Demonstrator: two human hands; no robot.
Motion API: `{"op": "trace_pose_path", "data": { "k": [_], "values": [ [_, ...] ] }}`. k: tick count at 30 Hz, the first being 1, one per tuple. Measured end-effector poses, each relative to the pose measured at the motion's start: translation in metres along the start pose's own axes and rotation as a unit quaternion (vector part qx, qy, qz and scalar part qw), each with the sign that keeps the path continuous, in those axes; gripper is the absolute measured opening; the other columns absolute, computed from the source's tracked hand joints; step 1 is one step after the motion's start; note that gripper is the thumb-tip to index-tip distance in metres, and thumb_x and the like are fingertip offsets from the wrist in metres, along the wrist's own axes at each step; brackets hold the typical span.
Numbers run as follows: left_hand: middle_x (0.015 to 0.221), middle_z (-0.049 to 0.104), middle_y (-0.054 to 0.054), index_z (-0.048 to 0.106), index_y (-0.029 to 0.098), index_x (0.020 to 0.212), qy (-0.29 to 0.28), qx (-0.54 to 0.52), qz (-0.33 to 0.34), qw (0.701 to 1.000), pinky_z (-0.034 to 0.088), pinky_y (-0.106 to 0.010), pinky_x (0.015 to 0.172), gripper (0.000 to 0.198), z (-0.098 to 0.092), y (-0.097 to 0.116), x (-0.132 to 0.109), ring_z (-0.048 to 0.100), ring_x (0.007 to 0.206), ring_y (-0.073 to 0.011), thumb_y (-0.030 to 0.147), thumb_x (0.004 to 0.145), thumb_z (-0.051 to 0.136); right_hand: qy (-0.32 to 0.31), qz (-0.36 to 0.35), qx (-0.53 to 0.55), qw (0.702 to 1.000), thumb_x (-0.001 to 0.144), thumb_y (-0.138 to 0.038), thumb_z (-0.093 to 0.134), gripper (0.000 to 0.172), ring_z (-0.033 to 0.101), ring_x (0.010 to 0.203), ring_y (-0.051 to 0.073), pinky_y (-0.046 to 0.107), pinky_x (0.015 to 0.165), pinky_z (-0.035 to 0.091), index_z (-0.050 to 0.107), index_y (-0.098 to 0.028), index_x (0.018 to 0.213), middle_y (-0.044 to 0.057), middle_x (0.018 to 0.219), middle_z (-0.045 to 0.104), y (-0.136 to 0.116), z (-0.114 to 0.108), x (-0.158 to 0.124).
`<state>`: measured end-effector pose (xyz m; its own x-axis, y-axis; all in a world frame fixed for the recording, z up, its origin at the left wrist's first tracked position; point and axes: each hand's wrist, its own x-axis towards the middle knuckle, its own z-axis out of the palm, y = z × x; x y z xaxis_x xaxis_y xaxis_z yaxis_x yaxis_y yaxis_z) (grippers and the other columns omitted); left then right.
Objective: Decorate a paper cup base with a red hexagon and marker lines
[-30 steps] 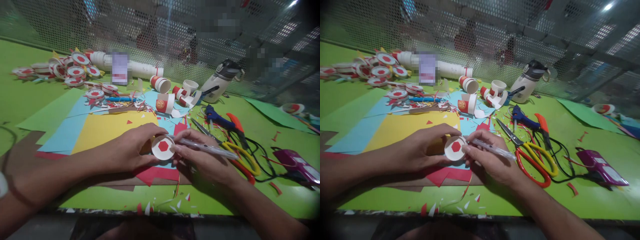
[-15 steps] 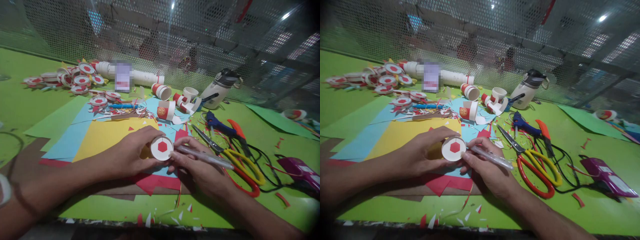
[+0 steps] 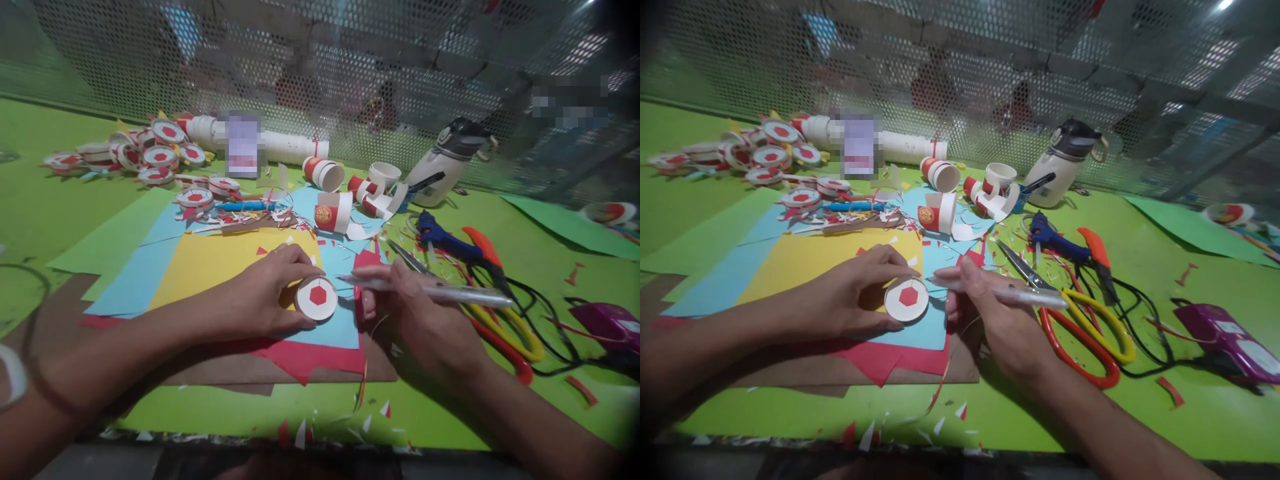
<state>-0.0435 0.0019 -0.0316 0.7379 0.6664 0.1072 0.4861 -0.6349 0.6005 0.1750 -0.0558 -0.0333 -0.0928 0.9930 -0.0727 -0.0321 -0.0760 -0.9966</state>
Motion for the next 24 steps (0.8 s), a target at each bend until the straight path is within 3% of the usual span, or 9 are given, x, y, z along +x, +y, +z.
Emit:
{"op": "trace_pose_path", "data": {
  "k": [2,7,17,24],
  "values": [
    [0.103,0.051,-0.005,0.063,0.022,0.111,-0.005,0.002,0.0,1.0,0.044,-0.034,0.085,0.036,0.0002,-0.0012,0.0003,0.051,0.094,-0.0202,0.034,0.077,0.067,-0.027,0.01,0.021,0.999,0.091,-0.052,0.051,0.04,0.056,0.062,0.013,0.027,0.061,0.048,0.071,-0.018,0.095,0.001,0.067,0.06,0.0031,-0.0008,0.0003],
    [0.103,0.052,-0.005,0.063,0.024,0.114,-0.006,0.015,0.001,1.0,0.043,-0.034,0.085,0.04,0.0017,-0.0039,0.0,0.05,0.096,-0.0211,0.036,0.076,0.069,-0.076,0.014,-0.027,0.997,0.089,-0.036,0.061,0.018,0.047,0.052,0.008,0.021,0.048,0.035,0.065,-0.019,0.087,-0.004,0.059,0.055,0.0058,-0.0004,-0.0006],
    [0.106,0.053,-0.006,0.065,0.021,0.114,0.004,0.027,-0.01,1.0,0.043,-0.032,0.084,0.045,0.0033,-0.0052,0.0021,0.052,0.096,-0.021,0.04,0.074,0.071,-0.032,0.005,-0.156,0.987,0.085,-0.028,0.065,0.012,0.049,0.051,0.007,0.02,0.047,0.037,0.065,-0.019,0.076,-0.003,0.06,0.059,0.0006,0.0034,-0.0014],
    [0.106,0.054,-0.007,0.066,0.02,0.114,0.007,0.037,-0.008,0.999,0.043,-0.033,0.083,0.045,0.0031,-0.0043,0.0008,0.052,0.096,-0.0216,0.041,0.074,0.071,-0.041,0.008,-0.132,0.99,0.085,-0.026,0.064,0.01,0.051,0.048,0.006,0.017,0.046,0.04,0.064,-0.019,0.078,-0.004,0.058,0.059,-0.0011,0.0086,-0.002]
  ]
}}
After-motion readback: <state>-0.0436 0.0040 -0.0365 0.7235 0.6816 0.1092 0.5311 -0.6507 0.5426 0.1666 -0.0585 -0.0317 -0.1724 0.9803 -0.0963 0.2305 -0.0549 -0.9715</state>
